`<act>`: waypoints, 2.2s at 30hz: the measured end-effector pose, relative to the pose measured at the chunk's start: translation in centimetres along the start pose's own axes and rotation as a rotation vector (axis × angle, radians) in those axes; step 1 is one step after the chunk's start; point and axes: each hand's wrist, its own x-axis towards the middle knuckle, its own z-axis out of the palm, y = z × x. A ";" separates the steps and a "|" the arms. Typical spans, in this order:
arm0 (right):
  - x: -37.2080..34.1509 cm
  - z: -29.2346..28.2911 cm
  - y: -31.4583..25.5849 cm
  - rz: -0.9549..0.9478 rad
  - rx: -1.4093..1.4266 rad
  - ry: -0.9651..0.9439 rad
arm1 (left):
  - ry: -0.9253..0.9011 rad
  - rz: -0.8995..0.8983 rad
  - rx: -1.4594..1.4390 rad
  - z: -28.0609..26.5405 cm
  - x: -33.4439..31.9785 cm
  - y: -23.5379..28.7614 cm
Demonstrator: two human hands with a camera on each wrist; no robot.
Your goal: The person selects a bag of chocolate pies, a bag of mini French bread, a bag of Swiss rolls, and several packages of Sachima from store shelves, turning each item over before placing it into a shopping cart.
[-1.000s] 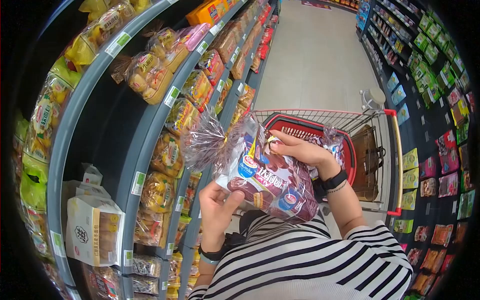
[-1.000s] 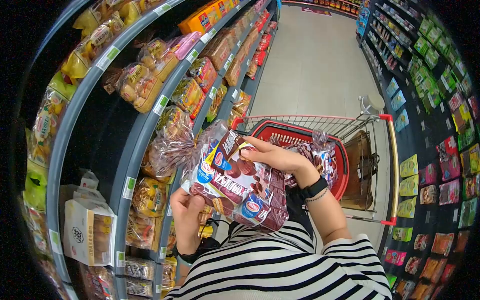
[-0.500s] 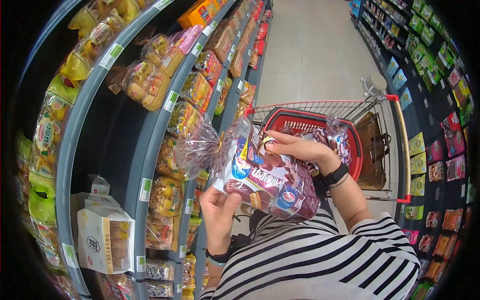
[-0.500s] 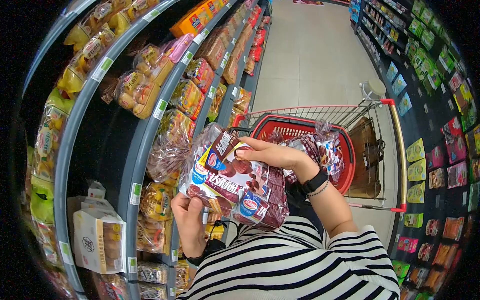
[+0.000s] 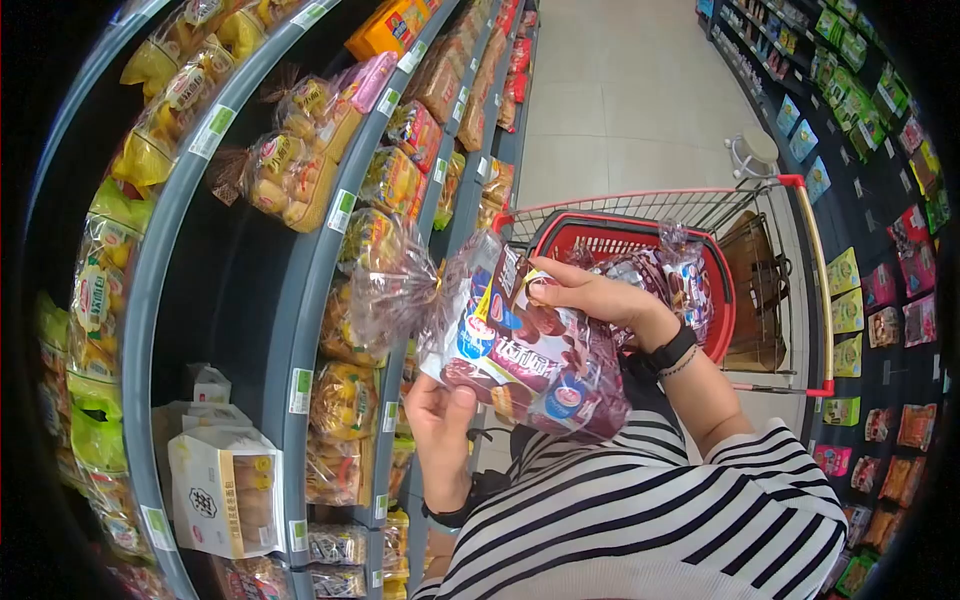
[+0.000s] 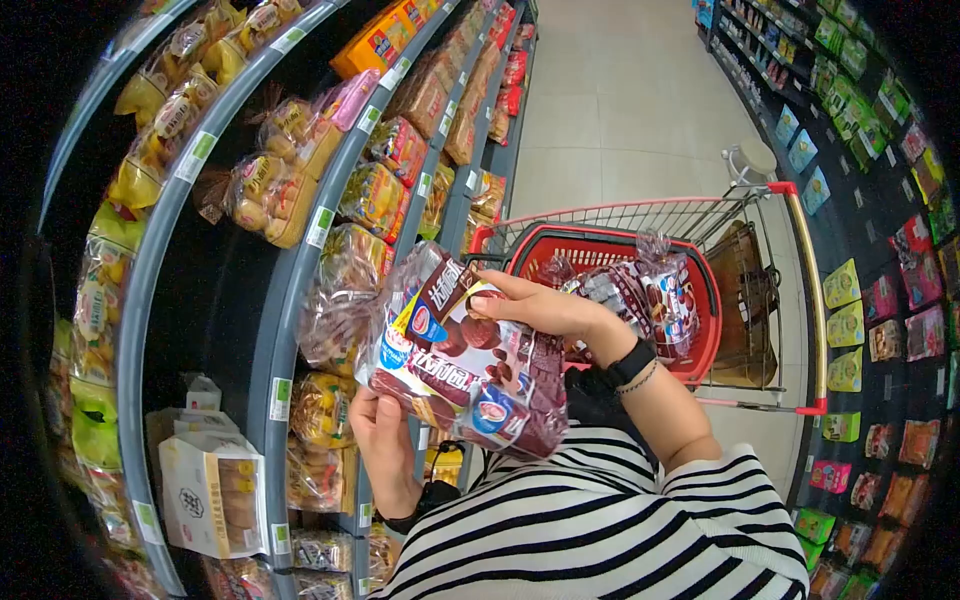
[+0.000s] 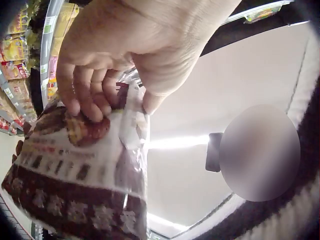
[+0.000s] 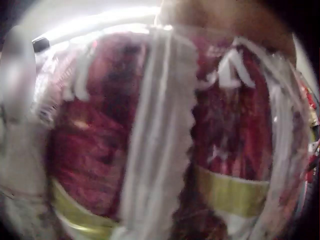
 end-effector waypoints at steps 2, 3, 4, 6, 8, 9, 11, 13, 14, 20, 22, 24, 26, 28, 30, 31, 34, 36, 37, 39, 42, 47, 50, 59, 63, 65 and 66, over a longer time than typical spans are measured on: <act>-0.1 0.4 -0.6 -0.098 0.123 0.125 | 0.049 -0.013 0.033 1.0 0.8 0.3; 0.2 0.6 -0.2 -0.088 0.157 0.285 | 0.048 -0.011 0.030 0.9 1.0 0.0; 0.5 0.5 -0.1 -0.176 0.140 0.344 | 0.036 -0.018 0.065 0.7 1.3 -0.4; 1.3 0.4 0.3 -0.326 0.156 0.473 | 0.017 -0.057 0.027 1.3 1.9 -0.3; 0.8 0.5 0.1 -0.322 0.197 0.475 | 0.016 -0.054 0.080 1.3 2.6 -1.4; 0.5 0.6 -0.1 -0.316 0.242 0.478 | 0.014 -0.054 0.135 1.2 2.9 -1.9; 0.1 0.3 0.0 -0.285 0.146 0.445 | 0.036 -0.085 0.064 1.2 3.4 -2.7; -1.0 0.4 -0.7 -0.270 0.091 0.401 | 0.063 -0.081 0.097 0.7 3.8 -3.5; -1.5 0.3 -1.1 -0.269 0.079 0.390 | 0.082 -0.090 0.078 0.7 4.0 -3.3; -1.9 0.4 -2.1 -0.396 0.088 0.226 | 0.109 -0.184 -0.103 0.2 4.6 -2.8; -1.9 0.2 -2.1 -0.268 0.136 0.251 | 0.094 -0.188 -0.083 -0.2 4.8 -3.6; -1.6 0.1 -1.8 -0.197 0.155 0.294 | 0.092 -0.191 -0.063 -0.1 4.8 -3.6; -1.3 0.4 -1.7 -0.211 0.197 0.298 | 0.080 -0.204 -0.041 0.0 4.8 -3.6; -1.4 0.7 -1.9 -0.202 0.245 0.344 | 0.085 -0.181 -0.031 0.2 4.7 -3.8; -1.1 0.8 -1.2 -0.206 0.241 0.342 | 0.096 -0.150 -0.022 0.3 4.9 -3.8; -0.9 0.8 -1.0 -0.212 0.242 0.345 | 0.102 -0.140 -0.026 0.2 5.0 -3.8; -0.5 1.0 -0.3 -0.194 0.242 0.314 | 0.111 -0.188 -0.039 -0.8 5.0 -3.9; -0.2 1.1 -0.1 -0.183 0.248 0.299 | 0.108 -0.208 -0.077 -1.3 5.1 -3.9; -0.1 1.1 0.1 -0.181 0.254 0.319 | 0.113 -0.203 -0.079 -1.3 5.2 -3.8; 0.1 1.5 0.1 -0.176 0.257 0.335 | 0.126 -0.219 -0.022 -1.3 5.0 -3.5; 0.3 1.5 0.2 -0.095 0.247 0.353 | 0.121 -0.246 -0.042 -1.7 4.8 -4.2; 0.8 1.5 2.0 -0.078 0.260 0.384 | 0.162 -0.144 -0.023 -1.9 4.9 -4.7; 1.4 2.9 0.1 -0.070 0.348 0.365 | 0.158 -0.166 0.024 -2.9 4.6 -4.3; 10.3 7.3 -1.2 -0.085 0.175 0.048 | 0.457 -0.027 0.166 -10.0 2.9 -1.3; 15.4 12.5 -3.5 -0.115 0.072 -0.038 | 0.566 0.086 0.122 -15.0 2.6 2.3; 18.0 15.3 -4.5 -0.186 0.069 -0.096 | 0.626 0.129 0.076 -16.7 2.4 5.2; 19.5 16.4 -4.9 -0.222 0.053 -0.143 | 0.661 0.175 0.108 -17.6 2.5 6.2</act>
